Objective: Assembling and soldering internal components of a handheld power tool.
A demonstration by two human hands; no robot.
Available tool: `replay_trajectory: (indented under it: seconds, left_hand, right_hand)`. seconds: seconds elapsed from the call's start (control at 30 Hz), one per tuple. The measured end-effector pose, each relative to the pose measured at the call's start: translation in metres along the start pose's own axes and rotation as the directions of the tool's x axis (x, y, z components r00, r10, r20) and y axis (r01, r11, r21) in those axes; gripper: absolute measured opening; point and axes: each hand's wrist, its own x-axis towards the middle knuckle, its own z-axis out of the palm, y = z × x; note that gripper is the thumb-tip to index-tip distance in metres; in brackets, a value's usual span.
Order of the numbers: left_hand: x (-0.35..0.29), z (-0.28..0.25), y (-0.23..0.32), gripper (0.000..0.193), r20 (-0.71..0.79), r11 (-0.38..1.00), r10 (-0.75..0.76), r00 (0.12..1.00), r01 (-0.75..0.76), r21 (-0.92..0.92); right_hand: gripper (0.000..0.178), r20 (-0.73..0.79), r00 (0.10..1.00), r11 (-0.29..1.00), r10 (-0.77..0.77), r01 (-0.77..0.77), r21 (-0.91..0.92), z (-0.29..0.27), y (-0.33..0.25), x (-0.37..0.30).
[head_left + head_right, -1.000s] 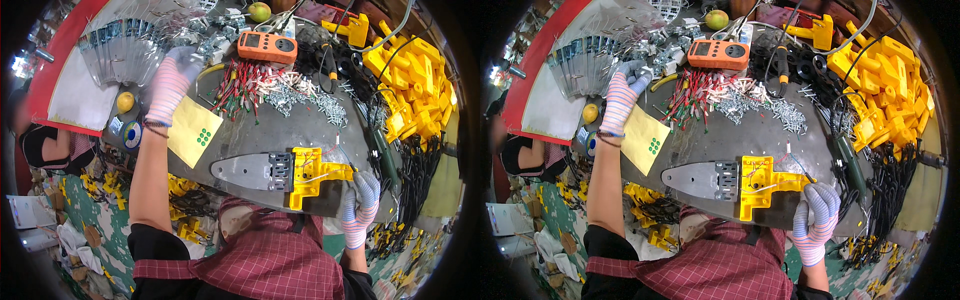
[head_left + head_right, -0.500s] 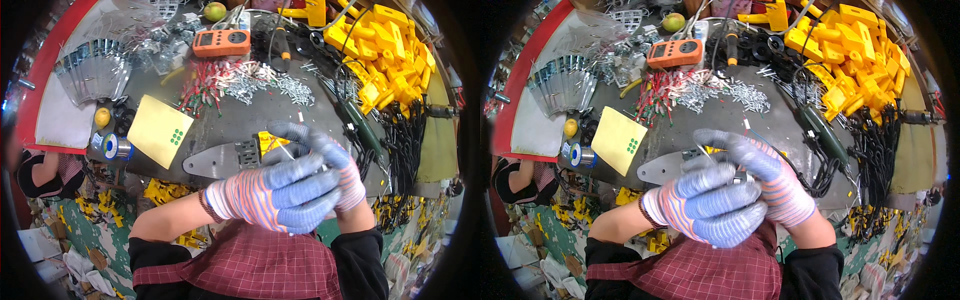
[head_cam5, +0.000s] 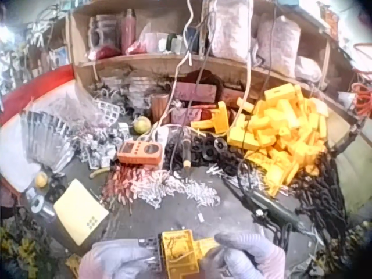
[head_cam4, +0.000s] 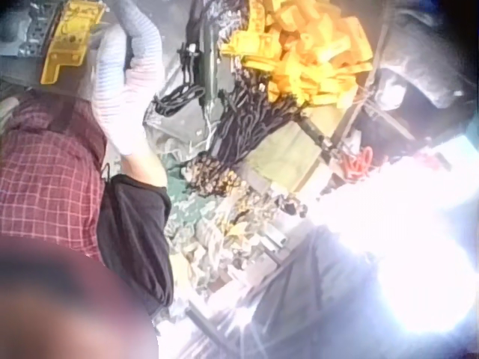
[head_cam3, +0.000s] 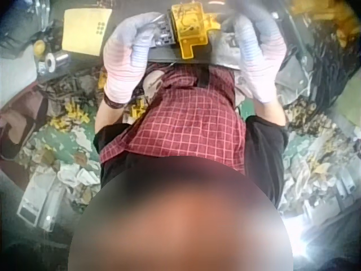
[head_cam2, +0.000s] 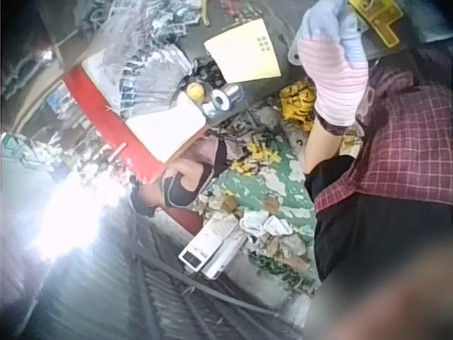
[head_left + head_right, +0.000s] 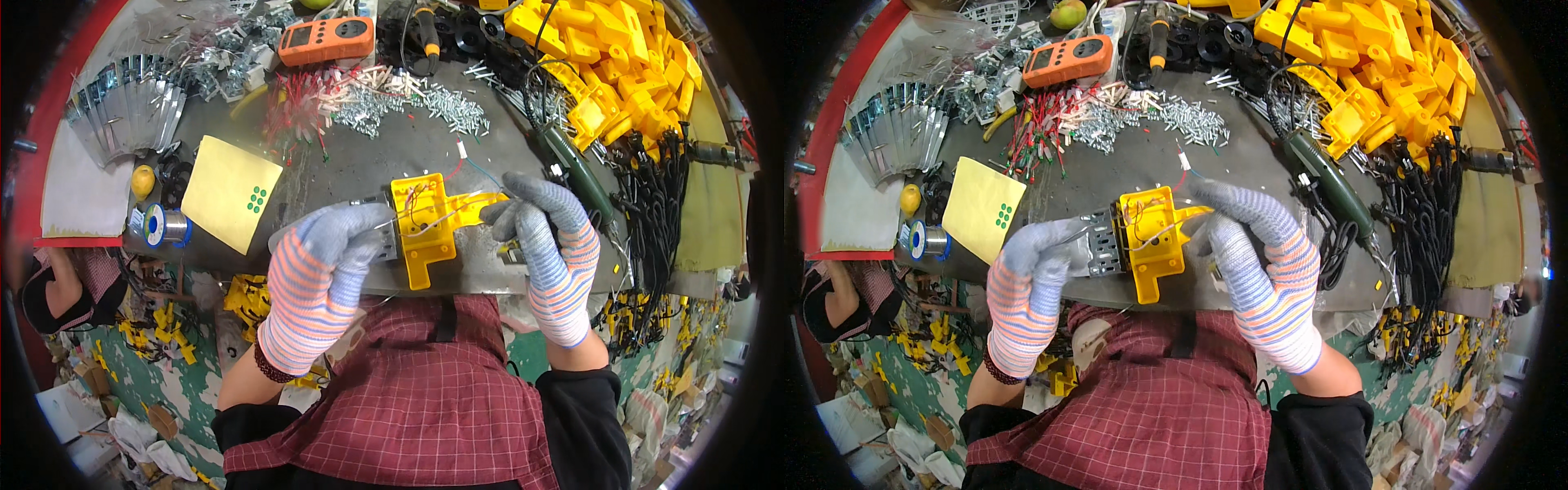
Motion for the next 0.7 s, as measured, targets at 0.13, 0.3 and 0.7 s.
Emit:
replay_trajectory:
  seconds: [0.13,0.3,0.7]
  left_hand:
    - [-0.005,-0.015,0.001,0.019,0.130,0.995,0.093,0.987,-0.098,0.031]
    - [-0.010,-0.039,-0.013,0.015,0.459,0.969,0.039,0.888,-0.146,0.200]
    - [-0.004,0.004,-0.062,0.062,0.324,0.818,0.170,0.931,-0.316,0.480]
  right_hand:
    - [0.034,0.438,0.819,0.857,0.371,-0.484,0.180,-0.022,-0.008,-0.003]
    - [0.026,0.663,0.713,0.974,0.227,-0.157,-0.164,-0.035,0.008,-0.016]
    - [0.022,0.002,0.838,0.806,0.546,-0.526,0.273,-0.075,0.054,-0.058]
